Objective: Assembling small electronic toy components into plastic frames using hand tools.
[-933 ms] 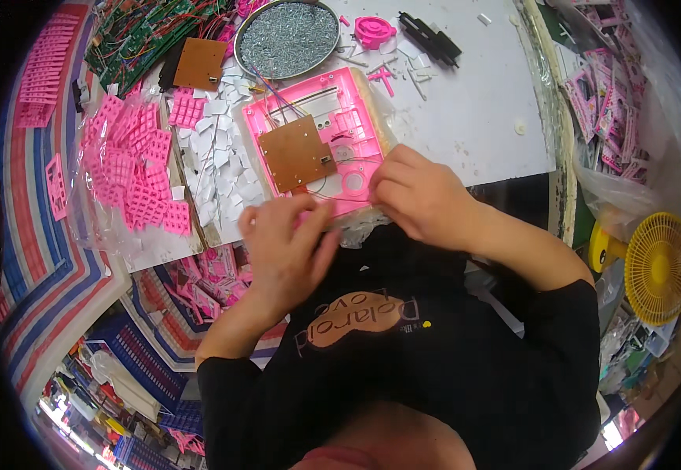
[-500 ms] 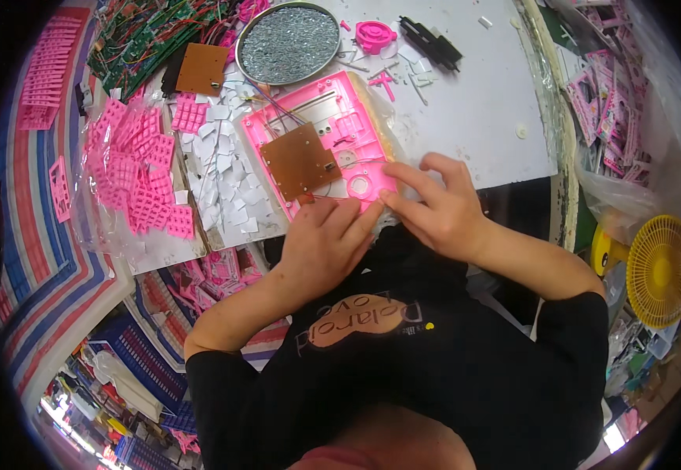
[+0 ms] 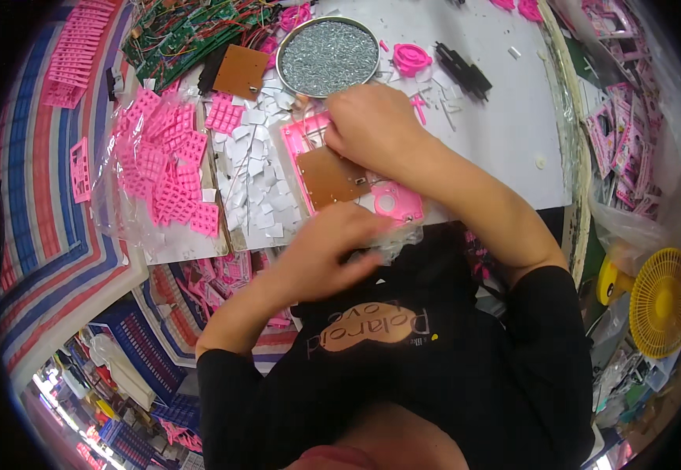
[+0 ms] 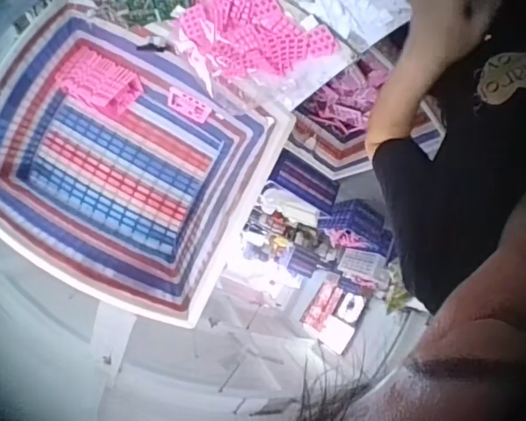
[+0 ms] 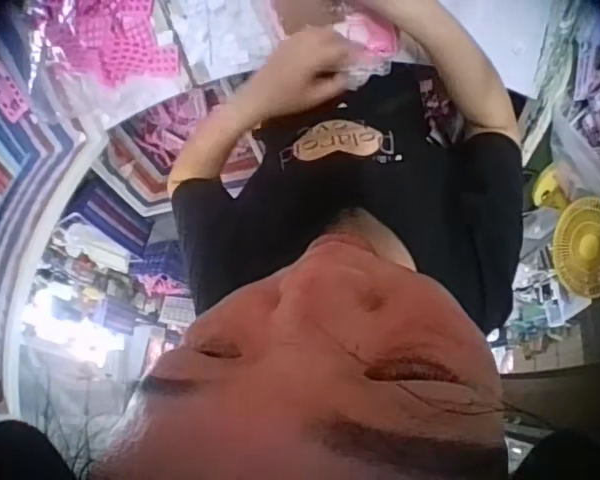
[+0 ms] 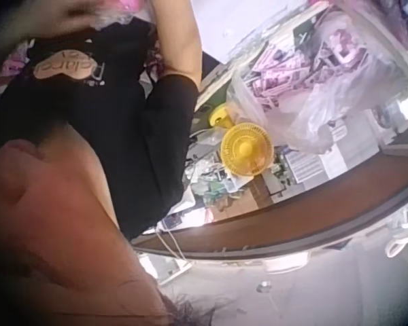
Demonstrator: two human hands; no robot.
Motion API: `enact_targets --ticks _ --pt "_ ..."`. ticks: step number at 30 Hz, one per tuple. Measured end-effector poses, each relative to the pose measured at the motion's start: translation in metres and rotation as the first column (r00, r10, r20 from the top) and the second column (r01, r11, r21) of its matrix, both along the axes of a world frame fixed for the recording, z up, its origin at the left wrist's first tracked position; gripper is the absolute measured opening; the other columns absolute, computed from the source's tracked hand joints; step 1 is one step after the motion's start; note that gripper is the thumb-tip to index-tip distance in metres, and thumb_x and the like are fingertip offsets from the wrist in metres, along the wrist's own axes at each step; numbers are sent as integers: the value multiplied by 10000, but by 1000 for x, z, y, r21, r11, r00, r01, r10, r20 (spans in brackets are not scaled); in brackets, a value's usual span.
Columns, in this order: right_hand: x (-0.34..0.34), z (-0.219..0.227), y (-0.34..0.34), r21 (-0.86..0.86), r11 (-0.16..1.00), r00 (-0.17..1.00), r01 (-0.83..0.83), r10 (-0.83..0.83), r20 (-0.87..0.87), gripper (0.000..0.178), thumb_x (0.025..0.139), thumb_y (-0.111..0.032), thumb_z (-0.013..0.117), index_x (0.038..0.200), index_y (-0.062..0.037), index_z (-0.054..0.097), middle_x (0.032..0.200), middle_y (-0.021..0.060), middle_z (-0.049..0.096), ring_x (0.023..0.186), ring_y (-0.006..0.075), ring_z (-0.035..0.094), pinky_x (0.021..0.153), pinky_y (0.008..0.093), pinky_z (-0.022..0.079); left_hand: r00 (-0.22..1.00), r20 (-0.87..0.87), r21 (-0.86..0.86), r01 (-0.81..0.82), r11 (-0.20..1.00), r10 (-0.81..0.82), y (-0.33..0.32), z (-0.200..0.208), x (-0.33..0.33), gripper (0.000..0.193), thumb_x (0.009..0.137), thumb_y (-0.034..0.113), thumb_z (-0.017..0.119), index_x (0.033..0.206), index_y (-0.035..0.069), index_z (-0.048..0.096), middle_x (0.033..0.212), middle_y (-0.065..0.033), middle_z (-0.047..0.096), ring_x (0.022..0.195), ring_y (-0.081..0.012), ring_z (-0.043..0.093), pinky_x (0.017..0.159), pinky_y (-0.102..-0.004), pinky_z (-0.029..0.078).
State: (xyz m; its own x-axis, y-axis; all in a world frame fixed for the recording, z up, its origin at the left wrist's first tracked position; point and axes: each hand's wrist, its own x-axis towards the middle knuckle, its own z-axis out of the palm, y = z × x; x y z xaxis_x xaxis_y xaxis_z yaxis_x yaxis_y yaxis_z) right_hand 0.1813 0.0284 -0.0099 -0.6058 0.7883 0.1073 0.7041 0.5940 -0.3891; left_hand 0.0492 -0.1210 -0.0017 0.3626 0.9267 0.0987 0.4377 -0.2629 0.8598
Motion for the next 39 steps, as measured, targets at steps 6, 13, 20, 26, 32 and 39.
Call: enact_targets --ticks 6,13,20,26,32,39 --pt "10 6 -15 -445 895 881 34 -236 -409 160 816 -170 670 814 -12 643 670 134 657 638 305 667 610 412 519 819 -183 425 -433 795 544 82 -19 -36 215 817 215 777 971 92 693 902 -71 619 912 -270 599 814 -433 393" --pt "24 -3 -17 -294 951 877 -100 -55 -477 133 824 -143 677 893 -31 655 721 92 657 674 266 651 635 385 517 808 -230 340 -456 823 542 95 -29 -32 135 820 212 765 915 131 714 898 -47 619 928 -255 591 862 -423 349" --pt "7 3 -12 170 985 989 -4 29 -148 173 826 -199 724 871 -39 674 792 116 650 780 304 643 667 429 527 789 -201 480 -436 761 580 97 -32 -30 119 789 165 768 875 89 737 851 -44 644 840 -228 623 799 -394 377" --pt "5 -5 -9 33 999 994 28 -24 -106 171 840 -219 711 831 -50 684 804 129 672 793 325 663 679 458 527 819 -108 458 -463 759 564 98 -36 -32 100 780 111 751 862 60 724 823 -54 656 777 -238 630 747 -381 425" --pt "18 10 -18 -435 899 895 58 -240 -377 130 833 -177 715 881 -58 695 802 112 667 753 308 647 680 439 537 826 77 307 -552 775 558 95 -40 -33 101 777 93 765 853 50 716 816 -64 677 744 -252 628 709 -374 449" --pt "37 24 -25 28 862 800 -506 482 -356 265 755 -132 784 1013 -93 738 966 75 686 897 306 623 775 410 548 892 -217 566 -216 796 396 95 -27 -35 133 796 134 780 908 110 711 912 -22 684 899 -241 623 857 -403 400"
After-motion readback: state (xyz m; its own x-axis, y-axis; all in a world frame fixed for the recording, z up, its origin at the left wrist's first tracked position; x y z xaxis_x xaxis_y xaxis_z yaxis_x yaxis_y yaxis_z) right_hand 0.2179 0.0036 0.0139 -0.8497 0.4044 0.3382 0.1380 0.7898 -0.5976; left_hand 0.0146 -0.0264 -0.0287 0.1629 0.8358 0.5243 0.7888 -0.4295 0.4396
